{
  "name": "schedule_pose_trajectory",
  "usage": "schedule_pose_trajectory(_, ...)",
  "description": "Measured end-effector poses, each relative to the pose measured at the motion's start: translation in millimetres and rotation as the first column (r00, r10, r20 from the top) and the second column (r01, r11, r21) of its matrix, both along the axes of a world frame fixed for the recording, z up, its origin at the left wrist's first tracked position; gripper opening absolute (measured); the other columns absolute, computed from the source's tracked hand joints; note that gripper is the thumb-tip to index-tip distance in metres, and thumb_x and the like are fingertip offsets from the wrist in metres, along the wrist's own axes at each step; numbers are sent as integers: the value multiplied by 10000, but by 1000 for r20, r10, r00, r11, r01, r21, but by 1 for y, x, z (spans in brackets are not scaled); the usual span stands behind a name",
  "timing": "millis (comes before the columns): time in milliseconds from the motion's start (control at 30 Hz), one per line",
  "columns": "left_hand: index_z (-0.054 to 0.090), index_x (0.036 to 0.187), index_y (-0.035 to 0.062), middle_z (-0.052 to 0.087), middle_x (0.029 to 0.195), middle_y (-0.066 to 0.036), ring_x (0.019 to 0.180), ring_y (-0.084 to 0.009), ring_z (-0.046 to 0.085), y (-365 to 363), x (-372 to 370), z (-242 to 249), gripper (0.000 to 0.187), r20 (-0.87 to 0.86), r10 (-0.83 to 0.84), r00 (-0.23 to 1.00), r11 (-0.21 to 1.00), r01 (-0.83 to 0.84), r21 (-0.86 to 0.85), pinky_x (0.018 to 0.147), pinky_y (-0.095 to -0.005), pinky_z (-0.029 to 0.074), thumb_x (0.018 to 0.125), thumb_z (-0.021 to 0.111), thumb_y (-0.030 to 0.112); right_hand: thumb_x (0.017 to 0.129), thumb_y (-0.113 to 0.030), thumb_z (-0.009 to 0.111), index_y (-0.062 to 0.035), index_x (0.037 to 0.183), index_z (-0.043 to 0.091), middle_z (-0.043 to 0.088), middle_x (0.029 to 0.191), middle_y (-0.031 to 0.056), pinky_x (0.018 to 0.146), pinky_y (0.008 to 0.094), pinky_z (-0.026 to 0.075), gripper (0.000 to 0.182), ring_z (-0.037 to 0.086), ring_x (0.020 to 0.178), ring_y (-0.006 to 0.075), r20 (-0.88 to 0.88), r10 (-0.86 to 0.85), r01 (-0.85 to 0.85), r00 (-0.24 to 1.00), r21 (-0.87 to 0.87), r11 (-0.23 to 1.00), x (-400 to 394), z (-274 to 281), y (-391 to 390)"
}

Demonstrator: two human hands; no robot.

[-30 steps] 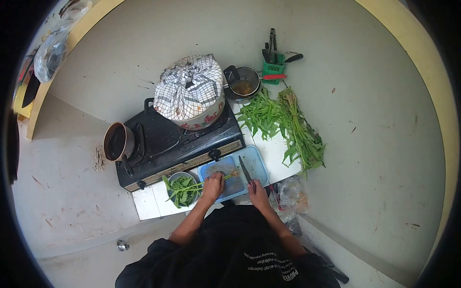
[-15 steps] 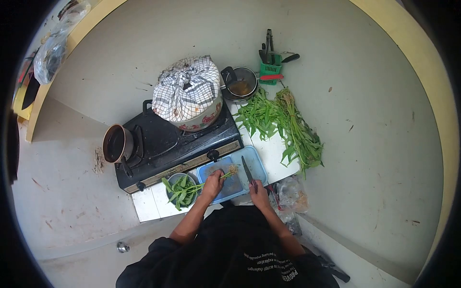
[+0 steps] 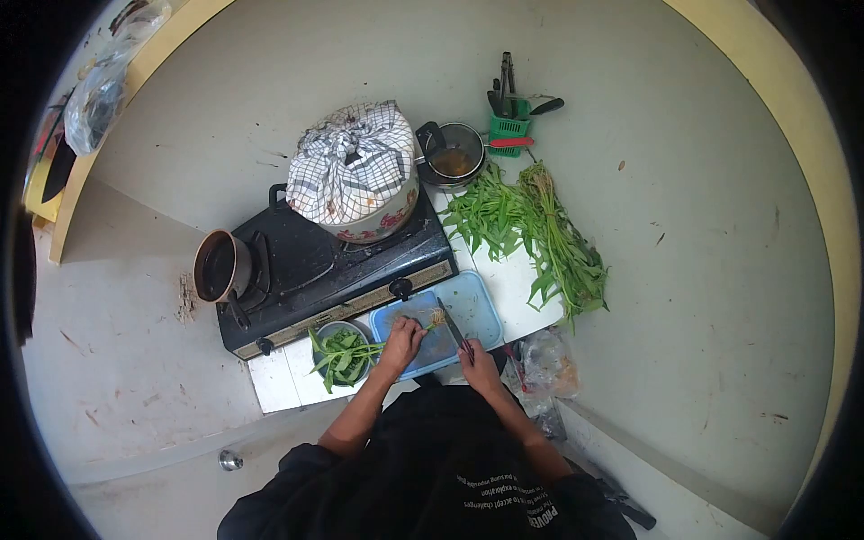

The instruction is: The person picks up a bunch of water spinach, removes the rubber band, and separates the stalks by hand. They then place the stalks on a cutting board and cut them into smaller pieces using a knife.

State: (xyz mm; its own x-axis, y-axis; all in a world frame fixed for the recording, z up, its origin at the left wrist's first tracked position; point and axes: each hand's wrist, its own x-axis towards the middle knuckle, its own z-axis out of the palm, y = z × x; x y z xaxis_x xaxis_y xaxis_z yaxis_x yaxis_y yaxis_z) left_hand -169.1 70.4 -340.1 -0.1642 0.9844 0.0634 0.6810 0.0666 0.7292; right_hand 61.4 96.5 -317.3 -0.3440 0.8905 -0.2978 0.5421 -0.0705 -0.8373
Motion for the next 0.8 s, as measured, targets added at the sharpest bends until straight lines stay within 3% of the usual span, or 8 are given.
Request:
schedule_pose_trajectory(267,639,991,40,588,937,-185,899,-411,559,-2,0,-13,98,-68,-38,997,999,39,15,818,-476,466,902,620,78,986,-251,562,-49,1133,488,677,880,238,694,531,509,260,656,811,465,49,79,-86,996,178,980,-5,24,-3)
schedule_pose_trajectory(467,637,983,37,591,941,-184,894,-411,559,-1,3,-6,92,-43,-23,999,1000,23,10,814,-481,470,898,618,66,989,-233,534,-44,1142,439,671,828,259,646,597,495,261,645,743,485,205,181,-219,962,178,959,-12,11,-18)
schedule_pose_trajectory(800,637,952,9,600,908,-188,909,-400,572,-1,3,-5,92,-43,-21,999,1000,22,18,839,-465,456,865,638,41,1000,-229,509,-48,1129,451,682,867,254,681,586,518,230,656,781,482,272,207,-249,940,129,960,-20,14,-21)
